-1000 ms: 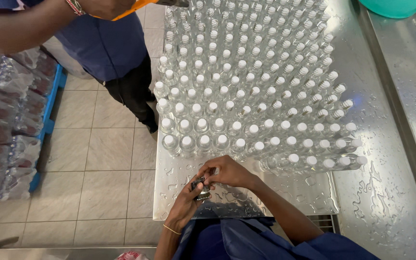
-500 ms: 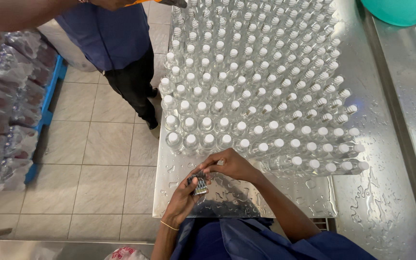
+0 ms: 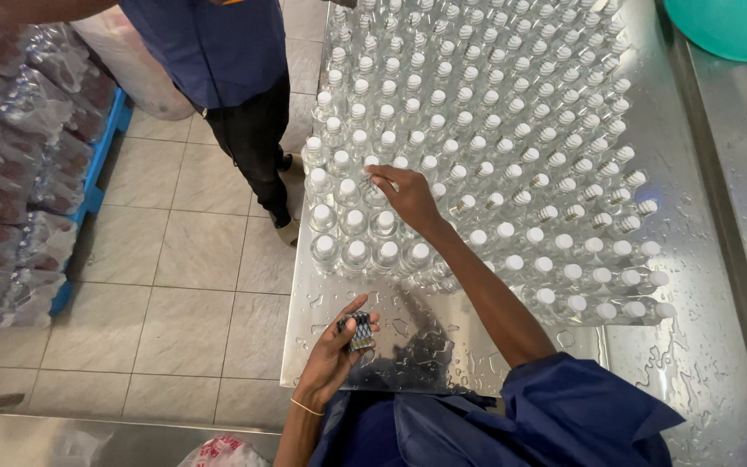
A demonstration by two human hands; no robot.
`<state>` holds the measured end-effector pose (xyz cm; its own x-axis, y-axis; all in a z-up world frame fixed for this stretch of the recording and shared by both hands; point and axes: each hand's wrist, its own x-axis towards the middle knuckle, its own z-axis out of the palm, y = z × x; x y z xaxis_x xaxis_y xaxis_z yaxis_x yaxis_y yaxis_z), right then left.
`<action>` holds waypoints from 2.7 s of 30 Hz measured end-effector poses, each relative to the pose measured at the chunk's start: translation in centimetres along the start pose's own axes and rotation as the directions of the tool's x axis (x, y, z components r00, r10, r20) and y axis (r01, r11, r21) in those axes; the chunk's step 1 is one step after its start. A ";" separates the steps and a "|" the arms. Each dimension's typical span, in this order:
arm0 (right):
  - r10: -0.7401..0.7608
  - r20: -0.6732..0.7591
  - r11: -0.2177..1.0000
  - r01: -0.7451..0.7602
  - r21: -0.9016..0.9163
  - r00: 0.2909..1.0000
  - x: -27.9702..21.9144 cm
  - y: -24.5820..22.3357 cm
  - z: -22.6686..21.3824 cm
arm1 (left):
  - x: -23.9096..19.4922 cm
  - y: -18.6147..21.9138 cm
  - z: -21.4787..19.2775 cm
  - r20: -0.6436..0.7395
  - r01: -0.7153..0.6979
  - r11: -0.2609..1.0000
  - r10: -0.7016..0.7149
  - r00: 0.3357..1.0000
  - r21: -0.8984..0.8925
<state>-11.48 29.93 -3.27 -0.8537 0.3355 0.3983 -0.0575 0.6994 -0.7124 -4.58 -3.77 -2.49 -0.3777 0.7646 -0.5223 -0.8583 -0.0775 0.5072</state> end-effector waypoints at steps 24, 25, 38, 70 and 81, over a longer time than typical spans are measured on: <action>0.062 0.233 0.998 -0.054 -0.042 0.971 0.5 2.6 -0.2 | -0.3 0.9 -0.5 -0.011 -0.022 1.000 0.022 1.000 -0.020; 0.061 0.232 0.998 -0.052 -0.042 0.971 0.6 2.2 -0.7 | -0.3 1.0 -0.4 -0.010 -0.024 1.000 0.024 1.000 -0.020; 0.137 0.558 0.966 0.015 -0.259 0.818 1.4 2.4 -4.0 | 0.0 0.8 -0.4 -0.020 -0.012 1.000 0.012 1.000 -0.025; 0.014 0.649 0.928 -0.251 0.275 0.761 -11.0 -12.5 -2.7 | 1.3 -0.1 0.9 0.006 -0.019 1.000 0.019 1.000 -0.022; 0.059 0.713 0.890 -0.361 0.280 0.699 -10.8 -13.0 -2.9 | 1.2 -1.1 -0.3 0.030 -0.048 0.999 0.048 0.998 -0.025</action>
<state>0.01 19.01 3.31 -0.9690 -0.1740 -0.1753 0.1116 0.3246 -0.9392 -4.19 -2.91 -3.85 -0.4080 0.7791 -0.4760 -0.8477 -0.1297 0.5143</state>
